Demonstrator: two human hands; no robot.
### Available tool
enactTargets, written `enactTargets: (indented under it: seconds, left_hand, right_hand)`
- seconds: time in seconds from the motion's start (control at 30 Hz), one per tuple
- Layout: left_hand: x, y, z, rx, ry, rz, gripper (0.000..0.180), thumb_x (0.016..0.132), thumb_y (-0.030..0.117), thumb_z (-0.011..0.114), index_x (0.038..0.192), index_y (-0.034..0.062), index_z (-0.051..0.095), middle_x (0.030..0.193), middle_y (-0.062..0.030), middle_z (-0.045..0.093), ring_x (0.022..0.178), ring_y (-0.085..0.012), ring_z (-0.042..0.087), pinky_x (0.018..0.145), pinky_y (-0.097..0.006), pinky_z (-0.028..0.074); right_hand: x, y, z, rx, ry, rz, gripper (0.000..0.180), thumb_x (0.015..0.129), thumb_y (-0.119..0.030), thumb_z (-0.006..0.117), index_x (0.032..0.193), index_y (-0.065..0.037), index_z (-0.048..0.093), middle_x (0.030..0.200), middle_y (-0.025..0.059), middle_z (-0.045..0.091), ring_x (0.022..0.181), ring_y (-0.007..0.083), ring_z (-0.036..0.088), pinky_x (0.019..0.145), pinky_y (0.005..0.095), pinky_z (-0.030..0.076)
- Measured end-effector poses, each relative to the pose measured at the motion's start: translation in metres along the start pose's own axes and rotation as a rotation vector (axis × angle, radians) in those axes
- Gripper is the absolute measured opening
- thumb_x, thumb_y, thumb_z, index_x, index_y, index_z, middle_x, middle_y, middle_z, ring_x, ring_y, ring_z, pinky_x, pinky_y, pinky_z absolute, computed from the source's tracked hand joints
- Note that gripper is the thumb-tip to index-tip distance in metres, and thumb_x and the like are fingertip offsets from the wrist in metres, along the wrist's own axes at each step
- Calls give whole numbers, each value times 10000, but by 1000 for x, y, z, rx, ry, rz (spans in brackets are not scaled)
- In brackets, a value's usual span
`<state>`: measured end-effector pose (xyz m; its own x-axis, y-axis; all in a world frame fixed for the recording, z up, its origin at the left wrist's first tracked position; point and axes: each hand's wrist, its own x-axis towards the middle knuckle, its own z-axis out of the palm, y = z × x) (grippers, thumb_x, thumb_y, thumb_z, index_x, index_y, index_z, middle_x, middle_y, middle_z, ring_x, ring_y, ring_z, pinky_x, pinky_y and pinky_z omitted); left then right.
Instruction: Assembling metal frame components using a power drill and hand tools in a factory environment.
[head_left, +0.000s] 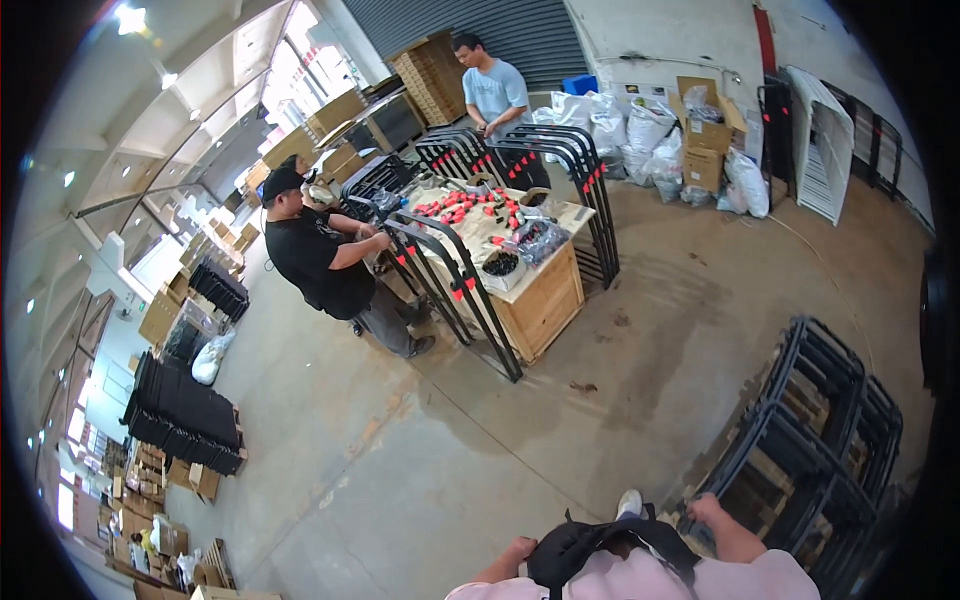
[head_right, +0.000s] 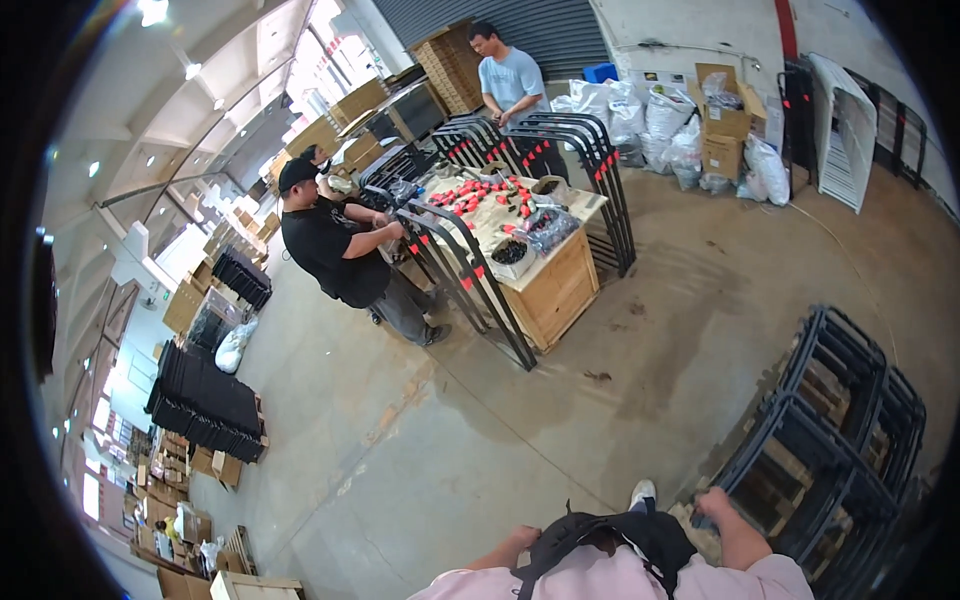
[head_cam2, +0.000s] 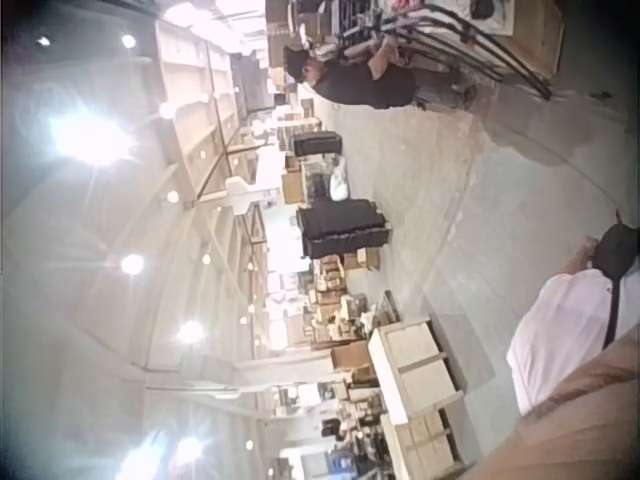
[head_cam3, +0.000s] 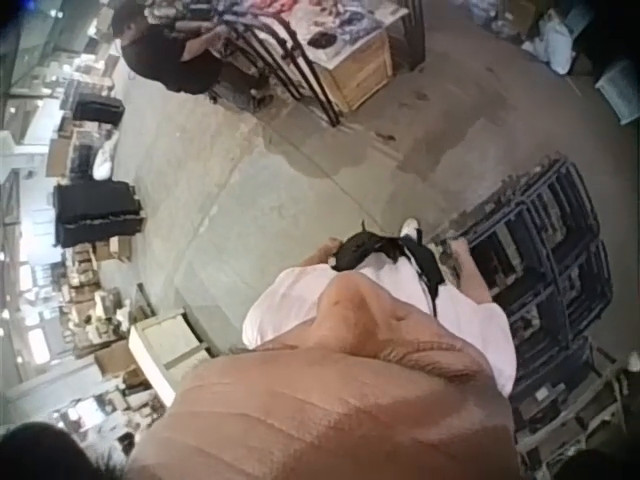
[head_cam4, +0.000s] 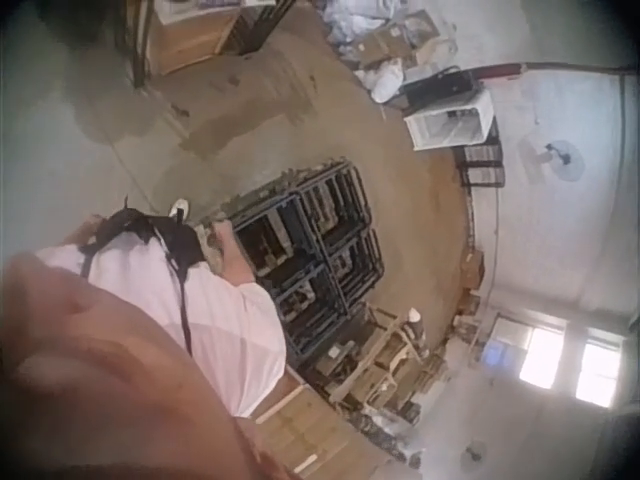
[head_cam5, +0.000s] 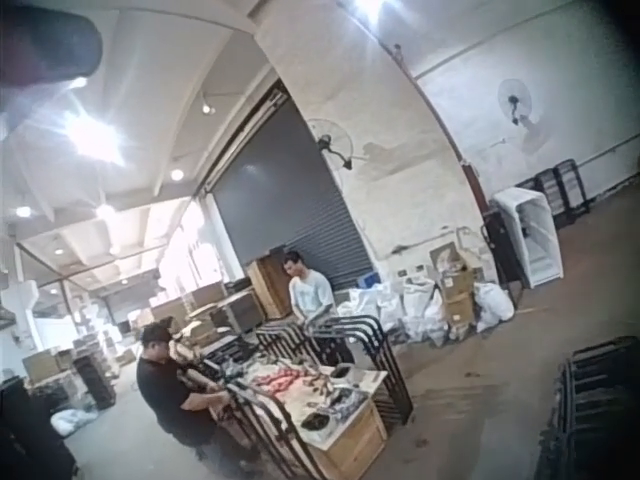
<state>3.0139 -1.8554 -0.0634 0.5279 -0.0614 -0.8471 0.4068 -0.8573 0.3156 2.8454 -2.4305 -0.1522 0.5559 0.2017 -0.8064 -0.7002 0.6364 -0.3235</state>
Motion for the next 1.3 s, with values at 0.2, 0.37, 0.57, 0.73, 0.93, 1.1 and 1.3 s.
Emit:
enactTargets:
  seconds: [0.2, 0.37, 0.57, 0.73, 0.93, 1.1, 1.3]
  left_hand:
    - [83, 96, -110, -666, 286, -24, 284, 935, 332, 612, 910, 64, 705, 771, -46, 684, 616, -169, 604, 568, -331, 496]
    - [141, 284, -360, -767, 777, 357, 254, 959, 282, 623, 840, 58, 635, 726, -38, 615, 649, -147, 546, 575, -337, 427]
    - [196, 462, -635, -1214, 988, 684, 408, 979, 380, 655, 1088, -12, 684, 876, -33, 659, 751, -150, 589, 698, -318, 499]
    - [220, 511, -718, -1409, 774, 546, 406, 969, 411, 693, 1054, 14, 700, 843, -46, 678, 715, -154, 626, 676, -339, 510]
    - [215, 514, -705, -1557, 912, 596, 241, 982, 251, 708, 813, 121, 596, 621, 37, 519, 464, -98, 461, 424, -269, 341]
    - [155, 497, -634, -1616, 1119, 487, 307, 1006, 280, 676, 791, 135, 512, 625, 45, 450, 491, -82, 409, 444, -275, 330]
    - [147, 598, -535, -1823, 1092, 617, 339, 1046, 307, 608, 800, 106, 487, 654, 14, 454, 550, -108, 438, 490, -290, 383]
  right_hand:
    - [11, -238, 69, -579, 629, -388, 173, 928, -77, 616, 1072, 15, 647, 829, 123, 675, 613, 238, 648, 476, 367, 471]
    - [27, -319, 96, -497, 663, -457, 185, 966, -109, 561, 1084, 9, 639, 820, 108, 664, 593, 207, 627, 474, 341, 459]
    - [69, -255, 4, -849, 446, -535, 115, 824, -127, 656, 832, -25, 603, 610, 88, 583, 575, 251, 616, 498, 415, 452]
    - [97, -228, 11, -194, 461, 267, 273, 814, -413, 585, 830, -170, 710, 763, 88, 666, 664, 305, 630, 543, 474, 424]
    - [109, -367, -3, -618, 617, -53, 190, 839, -216, 650, 822, -31, 688, 769, 127, 678, 615, 283, 641, 528, 419, 476]
    - [157, -571, 146, -623, 609, -349, 197, 839, -120, 633, 943, 45, 661, 814, 150, 688, 624, 209, 639, 571, 335, 497]
    - [209, -708, 192, -811, 429, -437, 405, 913, -177, 635, 1221, 83, 674, 971, 145, 751, 815, 195, 716, 752, 316, 561]
